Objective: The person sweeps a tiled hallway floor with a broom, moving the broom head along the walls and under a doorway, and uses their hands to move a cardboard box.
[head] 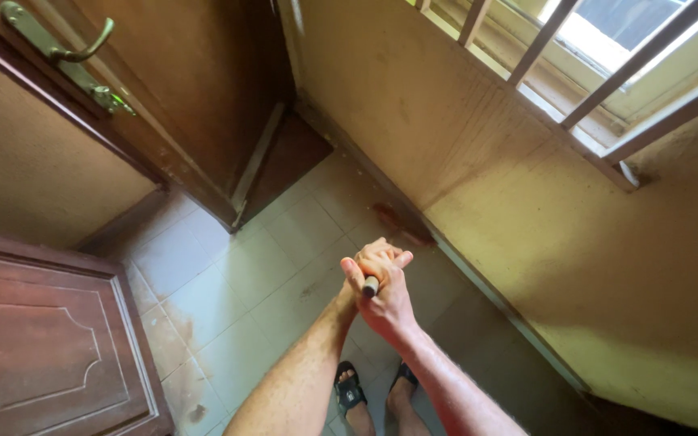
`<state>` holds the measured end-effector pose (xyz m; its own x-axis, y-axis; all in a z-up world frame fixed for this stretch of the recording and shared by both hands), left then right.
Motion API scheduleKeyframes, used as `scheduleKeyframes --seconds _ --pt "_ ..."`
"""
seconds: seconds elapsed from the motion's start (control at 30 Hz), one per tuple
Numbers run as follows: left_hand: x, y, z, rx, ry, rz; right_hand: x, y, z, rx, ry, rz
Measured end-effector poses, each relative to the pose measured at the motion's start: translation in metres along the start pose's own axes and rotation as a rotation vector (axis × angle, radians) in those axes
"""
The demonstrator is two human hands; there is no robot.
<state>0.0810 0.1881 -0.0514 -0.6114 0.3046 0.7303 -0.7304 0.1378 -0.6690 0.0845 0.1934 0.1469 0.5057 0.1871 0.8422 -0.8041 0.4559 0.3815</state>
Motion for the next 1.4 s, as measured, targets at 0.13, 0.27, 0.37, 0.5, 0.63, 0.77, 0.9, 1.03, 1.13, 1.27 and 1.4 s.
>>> scheduleKeyframes --seconds 0.13,0.27,0.37,0.5,0.63,0.77,0.9,1.03,1.13,1.27,1.4 --pt "0.009 -0.027 0.005 -0.18 -0.094 0.476 0.014 -0.006 0.005 0.01 -0.01 0.037" --pt "0.054 -0.112 0.001 -0.128 -0.156 0.766 0.043 -0.012 0.002 0.033 -0.026 0.071" --pt "0.065 -0.163 -0.009 -0.149 -0.325 1.11 0.06 -0.022 -0.012 0.097 -0.106 0.151" --pt "0.051 -0.196 -0.017 -0.237 -0.23 1.502 0.073 -0.041 -0.03 0.235 -0.18 0.203" --pt "0.031 -0.198 -0.017 -0.252 0.087 1.926 0.089 -0.042 -0.031 0.225 -0.141 0.266" --pt "0.023 -0.187 -0.003 -0.135 0.286 2.418 0.096 -0.033 -0.017 0.217 -0.205 0.493" --pt "0.023 -0.177 0.025 0.023 0.233 2.805 0.078 -0.017 0.001 0.214 -0.359 0.383" --pt "0.02 -0.169 0.069 0.067 0.245 2.958 0.048 0.006 0.023 0.089 -0.371 0.171" --pt "-0.002 -0.17 0.1 -0.01 0.411 2.93 0.029 0.011 0.039 0.021 -0.33 0.164" --pt "-0.064 -0.196 0.144 -0.049 0.439 2.92 0.017 0.005 0.064 0.01 -0.203 0.193" --pt "-0.163 -0.244 0.204 -0.493 0.197 2.942 0.016 -0.009 0.091 0.041 -0.134 0.193"
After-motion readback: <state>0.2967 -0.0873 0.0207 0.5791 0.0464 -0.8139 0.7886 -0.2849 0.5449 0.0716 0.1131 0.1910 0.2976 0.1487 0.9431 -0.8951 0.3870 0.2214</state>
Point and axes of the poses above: each hand's wrist, its own z-axis towards the middle knuckle, its own y-axis out of the back of the hand, x = y × z, the point moved 9 cm from there along z, towards the middle knuckle, and after that the axes turned 6 degrees about y, right-handed, at the moved point
